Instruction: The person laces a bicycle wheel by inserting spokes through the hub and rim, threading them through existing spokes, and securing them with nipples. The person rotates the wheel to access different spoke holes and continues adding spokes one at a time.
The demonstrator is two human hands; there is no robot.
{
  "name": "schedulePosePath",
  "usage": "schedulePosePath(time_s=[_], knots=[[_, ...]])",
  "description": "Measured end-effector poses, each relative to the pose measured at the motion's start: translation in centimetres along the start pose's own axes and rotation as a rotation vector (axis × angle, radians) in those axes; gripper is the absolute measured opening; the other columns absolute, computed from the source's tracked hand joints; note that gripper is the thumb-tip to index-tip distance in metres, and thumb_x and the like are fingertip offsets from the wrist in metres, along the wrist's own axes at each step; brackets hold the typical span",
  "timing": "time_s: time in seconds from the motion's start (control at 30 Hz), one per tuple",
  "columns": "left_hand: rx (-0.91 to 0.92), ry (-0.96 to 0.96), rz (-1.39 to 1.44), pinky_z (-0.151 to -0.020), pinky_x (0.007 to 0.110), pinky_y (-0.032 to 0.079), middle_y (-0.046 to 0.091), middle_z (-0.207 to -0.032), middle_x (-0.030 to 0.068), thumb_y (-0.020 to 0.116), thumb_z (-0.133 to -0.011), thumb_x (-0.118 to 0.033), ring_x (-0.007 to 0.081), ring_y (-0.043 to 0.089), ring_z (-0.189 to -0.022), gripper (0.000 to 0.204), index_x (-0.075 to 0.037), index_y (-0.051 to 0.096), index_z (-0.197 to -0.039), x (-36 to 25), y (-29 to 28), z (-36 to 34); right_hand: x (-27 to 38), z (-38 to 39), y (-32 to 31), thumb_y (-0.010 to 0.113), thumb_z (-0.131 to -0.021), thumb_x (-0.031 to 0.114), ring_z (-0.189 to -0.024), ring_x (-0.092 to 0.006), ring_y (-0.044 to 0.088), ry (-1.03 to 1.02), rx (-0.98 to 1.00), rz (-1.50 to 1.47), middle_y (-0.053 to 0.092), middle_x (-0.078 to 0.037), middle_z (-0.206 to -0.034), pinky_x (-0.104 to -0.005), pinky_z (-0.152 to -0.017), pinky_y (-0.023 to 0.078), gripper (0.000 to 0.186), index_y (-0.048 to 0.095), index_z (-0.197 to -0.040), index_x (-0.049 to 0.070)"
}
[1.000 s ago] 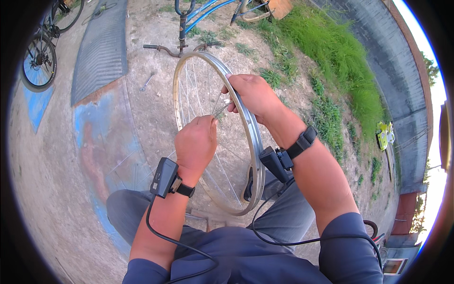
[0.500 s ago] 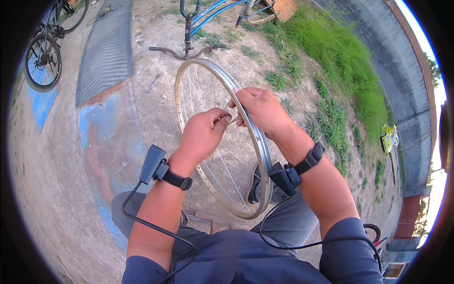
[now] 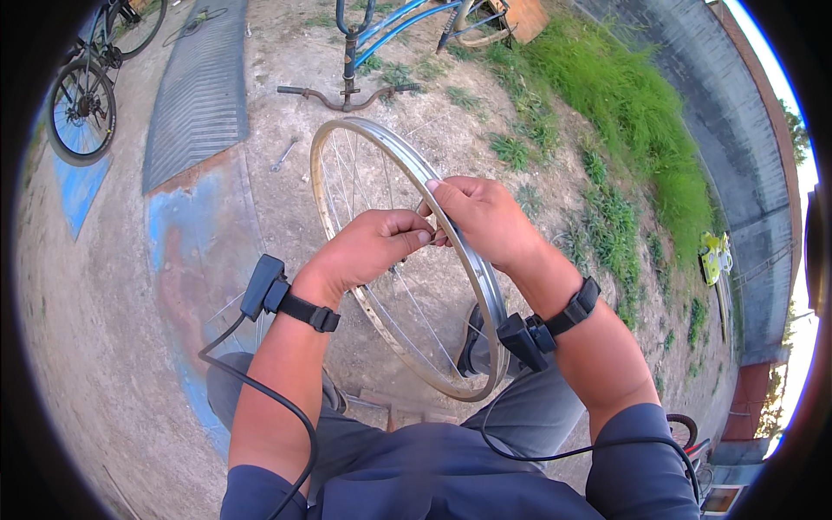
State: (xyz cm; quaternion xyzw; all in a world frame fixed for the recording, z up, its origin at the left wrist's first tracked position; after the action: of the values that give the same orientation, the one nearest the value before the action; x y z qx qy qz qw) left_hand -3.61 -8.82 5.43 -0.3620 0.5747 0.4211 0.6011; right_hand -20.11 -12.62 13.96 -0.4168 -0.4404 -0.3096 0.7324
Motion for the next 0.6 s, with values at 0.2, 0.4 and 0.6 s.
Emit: schedulePosePath(time_s=[0.2, 0.4, 0.6], knots=[[-0.108, -0.006, -0.061, -0.081, 0.028, 0.051, 0.073, -0.094, 0.0027, 0.066, -0.105, -0.019, 0.0101, 0.06, -0.086, 0.023, -0.001, 0.076, -0.116, 0.1, -0.1, 0.8, 0.2, -0.1, 0.1, 0.059, -0.111, 0.036, -0.071, -0.0118, 0.068, 0.0, 0.042, 0.04, 0.07, -0.005, -0.078, -0.0287, -0.067, 0.057, 0.041, 0.075, -0.1, -0.001], [-0.222, 0.092, -0.1, -0.081, 0.029, 0.052, 0.073, -0.095, 0.0032, 0.065, -0.106, -0.018, 0.0114, 0.063, -0.087, 0.023, 0.0, 0.073, -0.118, 0.1, -0.3, 1.4, 0.4, 0.1, 0.3, 0.061, -0.11, 0.035, -0.067, -0.0122, 0.067, -0.007, 0.048, 0.048, 0.07, -0.006, -0.077, -0.0287, -0.064, 0.055, 0.04, 0.076, -0.101, -0.001], [-0.362, 0.134, -0.127, -0.084, 0.026, 0.049, 0.069, -0.096, -0.0013, 0.064, -0.108, -0.018, 0.0077, 0.058, -0.091, 0.019, -0.001, 0.073, -0.112, 0.4, -1.8, 1.9, 0.5, -0.3, -0.3, 0.063, -0.106, 0.036, -0.062, -0.0147, 0.069, 0.009, -0.04, 0.081, 0.071, -0.008, -0.073, -0.0337, -0.062, 0.056, 0.043, 0.078, -0.097, -0.003]])
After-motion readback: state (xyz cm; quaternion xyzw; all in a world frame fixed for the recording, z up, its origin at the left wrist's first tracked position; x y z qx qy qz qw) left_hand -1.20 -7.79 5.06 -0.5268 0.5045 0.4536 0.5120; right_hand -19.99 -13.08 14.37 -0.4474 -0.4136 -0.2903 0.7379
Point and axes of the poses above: each hand's wrist, its own z-axis away from the middle knuckle, its own y-axis out of the palm, x = y × z, the point moved 3 cm from there along -z, towards the middle knuckle
